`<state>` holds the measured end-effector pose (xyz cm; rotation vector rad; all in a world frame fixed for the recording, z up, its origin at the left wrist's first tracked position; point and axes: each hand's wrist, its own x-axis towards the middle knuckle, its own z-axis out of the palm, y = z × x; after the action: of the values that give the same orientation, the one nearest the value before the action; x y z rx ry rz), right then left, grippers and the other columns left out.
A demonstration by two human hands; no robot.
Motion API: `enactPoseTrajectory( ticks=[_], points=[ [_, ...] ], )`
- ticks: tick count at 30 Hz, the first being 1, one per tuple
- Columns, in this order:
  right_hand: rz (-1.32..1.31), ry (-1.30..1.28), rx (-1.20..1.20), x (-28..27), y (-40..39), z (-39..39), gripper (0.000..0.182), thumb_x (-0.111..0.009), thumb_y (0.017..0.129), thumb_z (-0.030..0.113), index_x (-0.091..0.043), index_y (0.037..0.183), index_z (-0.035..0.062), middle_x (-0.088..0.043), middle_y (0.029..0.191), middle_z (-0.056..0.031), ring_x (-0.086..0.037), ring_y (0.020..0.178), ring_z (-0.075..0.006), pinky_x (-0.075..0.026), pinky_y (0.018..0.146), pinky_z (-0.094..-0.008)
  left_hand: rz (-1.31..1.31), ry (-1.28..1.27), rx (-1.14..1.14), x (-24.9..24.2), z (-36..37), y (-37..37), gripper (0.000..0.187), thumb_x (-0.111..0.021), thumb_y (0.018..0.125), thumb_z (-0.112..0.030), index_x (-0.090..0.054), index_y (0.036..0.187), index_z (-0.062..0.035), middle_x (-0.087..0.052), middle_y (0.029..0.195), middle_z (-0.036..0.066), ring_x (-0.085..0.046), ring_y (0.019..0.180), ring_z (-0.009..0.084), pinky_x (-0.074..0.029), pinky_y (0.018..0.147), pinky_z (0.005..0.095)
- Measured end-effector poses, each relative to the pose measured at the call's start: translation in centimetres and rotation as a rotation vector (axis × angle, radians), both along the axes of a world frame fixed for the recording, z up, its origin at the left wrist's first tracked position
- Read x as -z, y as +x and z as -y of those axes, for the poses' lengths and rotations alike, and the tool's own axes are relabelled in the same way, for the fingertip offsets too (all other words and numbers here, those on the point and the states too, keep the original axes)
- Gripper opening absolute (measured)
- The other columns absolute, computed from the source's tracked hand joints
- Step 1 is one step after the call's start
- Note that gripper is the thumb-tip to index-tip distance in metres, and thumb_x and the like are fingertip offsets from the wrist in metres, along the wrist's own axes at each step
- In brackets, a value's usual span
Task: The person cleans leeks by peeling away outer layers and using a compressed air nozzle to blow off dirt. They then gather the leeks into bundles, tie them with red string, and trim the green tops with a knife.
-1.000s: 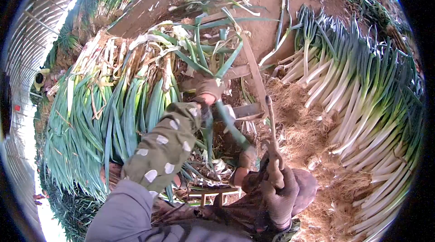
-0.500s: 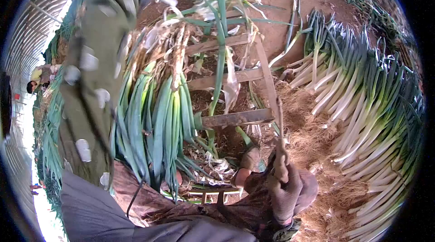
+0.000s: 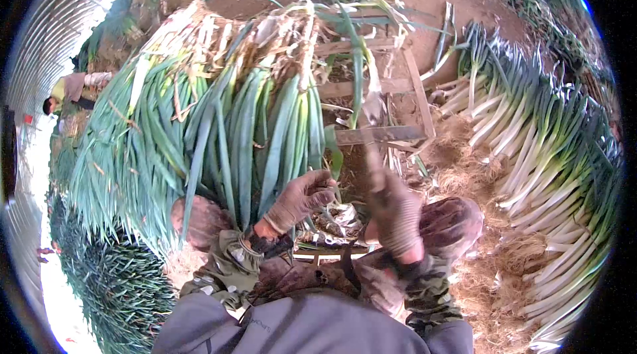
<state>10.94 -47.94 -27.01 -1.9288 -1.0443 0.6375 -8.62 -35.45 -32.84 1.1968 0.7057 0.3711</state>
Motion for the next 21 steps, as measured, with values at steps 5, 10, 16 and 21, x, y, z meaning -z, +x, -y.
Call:
enactPoseTrajectory(
  ticks=[5, 10, 16, 21],
  points=[
    [0.465, 0.047, -0.377, 3.5, -12.4, -1.0, 0.053, -0.073, 0.084, 0.022, -0.056, 0.131, 0.005, -0.063, 0.083, -0.0111, -0.062, 0.069, -0.0332, -0.052, 0.066, -0.0437, -0.01, 0.143, -0.355, -0.6, 1.1, -5.4, 0.036, -0.072, 0.092, -0.028, -0.059, 0.11, 0.0012, -0.062, 0.093, 0.006, -0.058, 0.078, 0.0123, -0.05, 0.068, 0.0257],
    [0.233, 0.128, -0.648, 2.8, -14.5, 0.6, 0.079, -0.082, 0.076, 0.036, -0.048, 0.138, 0.0013, -0.061, 0.115, -0.0216, -0.061, 0.105, -0.039, -0.051, 0.09, -0.0466, 0.018, 0.033, -0.576, -3.0, 0.9, -13.1, 0.02, -0.066, 0.091, -0.008, -0.056, 0.105, 0.0034, -0.06, 0.087, 0.007, -0.059, 0.06, 0.0127, -0.046, 0.048, 0.0249],
    [0.245, 0.247, -0.669, 2.8, -16.5, -1.9, 0.104, -0.088, 0.067, 0.039, -0.035, 0.145, -0.0048, -0.055, 0.129, -0.0287, -0.054, 0.119, -0.0455, -0.044, 0.102, -0.0493, -0.029, 0.257, -0.486, -7.2, -1.7, -13.1, 0.021, -0.059, 0.092, -0.007, -0.055, 0.109, 0.0053, -0.062, 0.087, 0.009, -0.061, 0.063, 0.0131, -0.047, 0.05, 0.0239],
    [-0.031, 0.15, -0.476, 6.6, -15.4, -4.2, 0.083, -0.079, 0.074, 0.015, -0.037, 0.143, -0.0016, -0.056, 0.125, -0.0276, -0.056, 0.116, -0.0463, -0.047, 0.097, -0.0495, -0.052, 0.311, -0.383, -3.6, -5.1, -9.2, 0.013, -0.058, 0.094, -0.009, -0.055, 0.101, 0.0019, -0.063, 0.076, 0.009, -0.059, 0.055, 0.0121, -0.047, 0.049, 0.0294]
  ],
)
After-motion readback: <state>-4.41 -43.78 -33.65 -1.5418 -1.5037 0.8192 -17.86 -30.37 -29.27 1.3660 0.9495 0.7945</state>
